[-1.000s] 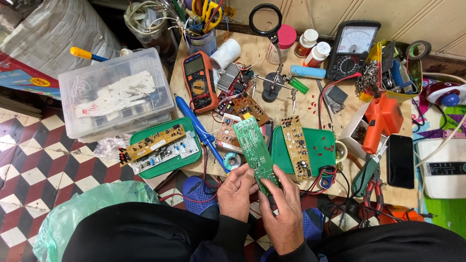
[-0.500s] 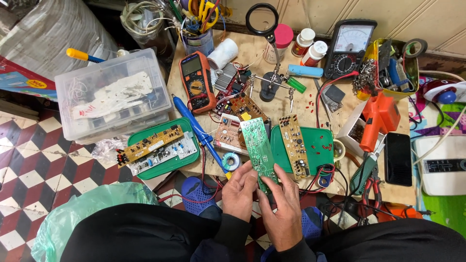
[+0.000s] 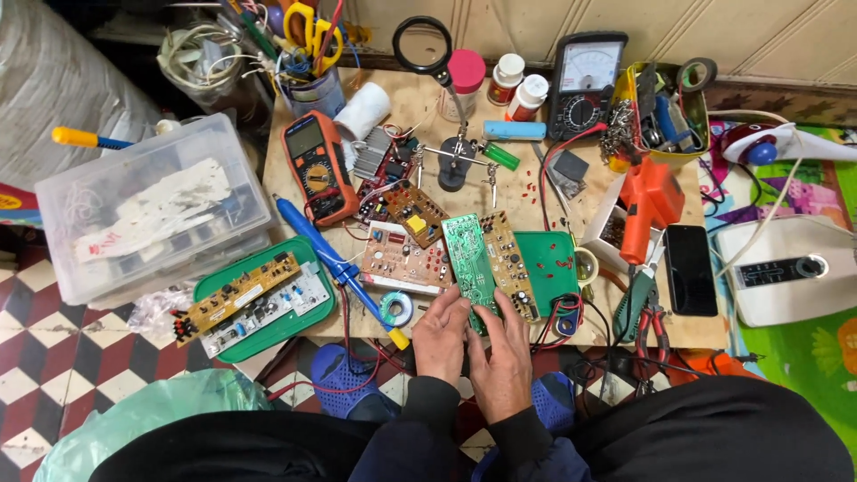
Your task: The person compares multiple electronic circuit boards and uses multimeter probes to inspect components on a cluttered workbench.
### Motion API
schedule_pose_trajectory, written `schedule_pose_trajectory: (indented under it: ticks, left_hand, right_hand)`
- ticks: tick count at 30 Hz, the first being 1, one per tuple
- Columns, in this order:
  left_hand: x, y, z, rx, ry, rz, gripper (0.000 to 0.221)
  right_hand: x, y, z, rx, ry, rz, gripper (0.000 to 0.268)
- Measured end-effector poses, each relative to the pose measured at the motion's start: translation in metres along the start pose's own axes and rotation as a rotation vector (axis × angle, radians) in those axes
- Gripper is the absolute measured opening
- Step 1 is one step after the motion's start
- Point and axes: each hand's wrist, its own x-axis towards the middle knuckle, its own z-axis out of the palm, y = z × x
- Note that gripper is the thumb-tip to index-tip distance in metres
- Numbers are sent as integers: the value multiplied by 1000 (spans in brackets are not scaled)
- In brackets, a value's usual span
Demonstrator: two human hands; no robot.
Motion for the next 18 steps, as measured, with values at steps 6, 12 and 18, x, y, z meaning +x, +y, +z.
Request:
schedule_pose_trajectory:
  ticks: [6, 12, 18]
  left_hand:
    - [-4, 11, 5, 181, -1, 41, 51]
    - [-1, 19, 12, 381, 66, 75, 43]
    - [0, 24, 14, 432, 81, 100, 43]
  right_hand:
    - [4, 7, 3, 29, 3, 23, 38]
    - [3, 6, -6, 52, -4, 16, 39]
    - [13, -26, -73, 102, 156, 39, 31]
